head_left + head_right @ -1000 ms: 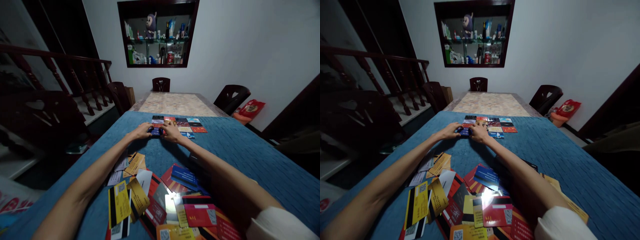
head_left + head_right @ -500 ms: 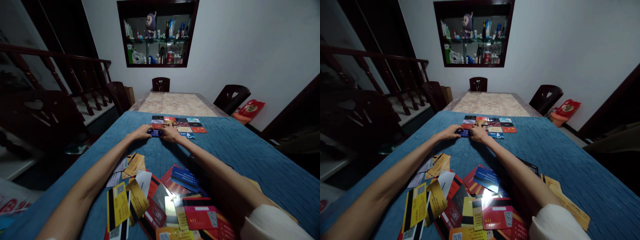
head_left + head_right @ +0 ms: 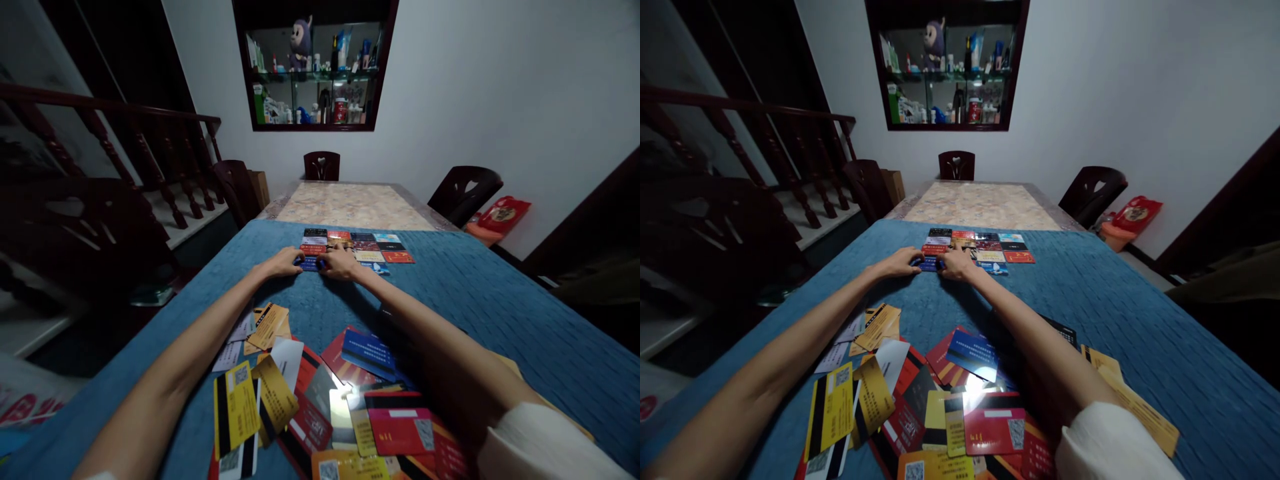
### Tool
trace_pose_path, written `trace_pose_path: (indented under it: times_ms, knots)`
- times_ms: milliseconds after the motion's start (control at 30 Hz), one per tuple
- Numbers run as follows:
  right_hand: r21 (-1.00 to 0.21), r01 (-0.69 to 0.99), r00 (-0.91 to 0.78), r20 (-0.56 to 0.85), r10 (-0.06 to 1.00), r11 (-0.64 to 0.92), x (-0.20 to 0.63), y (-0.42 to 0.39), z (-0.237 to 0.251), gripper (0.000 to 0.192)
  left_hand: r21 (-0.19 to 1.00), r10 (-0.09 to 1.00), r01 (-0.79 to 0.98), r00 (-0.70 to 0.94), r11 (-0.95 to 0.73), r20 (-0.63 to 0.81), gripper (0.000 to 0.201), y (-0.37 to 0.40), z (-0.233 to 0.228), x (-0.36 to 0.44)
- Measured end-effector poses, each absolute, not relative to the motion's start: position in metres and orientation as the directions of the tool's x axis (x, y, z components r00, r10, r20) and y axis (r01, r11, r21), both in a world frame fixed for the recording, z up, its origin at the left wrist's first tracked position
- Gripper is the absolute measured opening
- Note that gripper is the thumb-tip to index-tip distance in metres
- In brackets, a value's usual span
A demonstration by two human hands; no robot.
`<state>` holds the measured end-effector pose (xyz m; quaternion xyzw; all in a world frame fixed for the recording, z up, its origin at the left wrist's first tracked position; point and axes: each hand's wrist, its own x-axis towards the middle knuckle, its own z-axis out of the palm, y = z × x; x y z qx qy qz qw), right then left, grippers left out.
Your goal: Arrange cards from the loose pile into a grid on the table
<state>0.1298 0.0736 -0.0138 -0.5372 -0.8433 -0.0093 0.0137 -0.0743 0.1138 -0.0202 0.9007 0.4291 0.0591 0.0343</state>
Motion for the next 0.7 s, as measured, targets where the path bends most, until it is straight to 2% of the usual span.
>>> trace_pose_path:
  times_ms: [300, 700]
  knots:
    - [0.015, 0.909, -0.417, 0.023, 0.909, 0.416, 0.128, 0.075, -0.013, 0.046, 0.143, 0.798, 0.785, 0.591, -0.602, 0.115, 0.033, 0.115, -0.028, -0.076]
    - [0.091, 0.87, -0.492, 0.104, 0.864, 0.484, 0.13, 0.069, -0.015, 0.048, 0.179, 0.786, 0.768, 0.582, -0.615, 0.208, 0.031, 0.086, -0.017, -0.095]
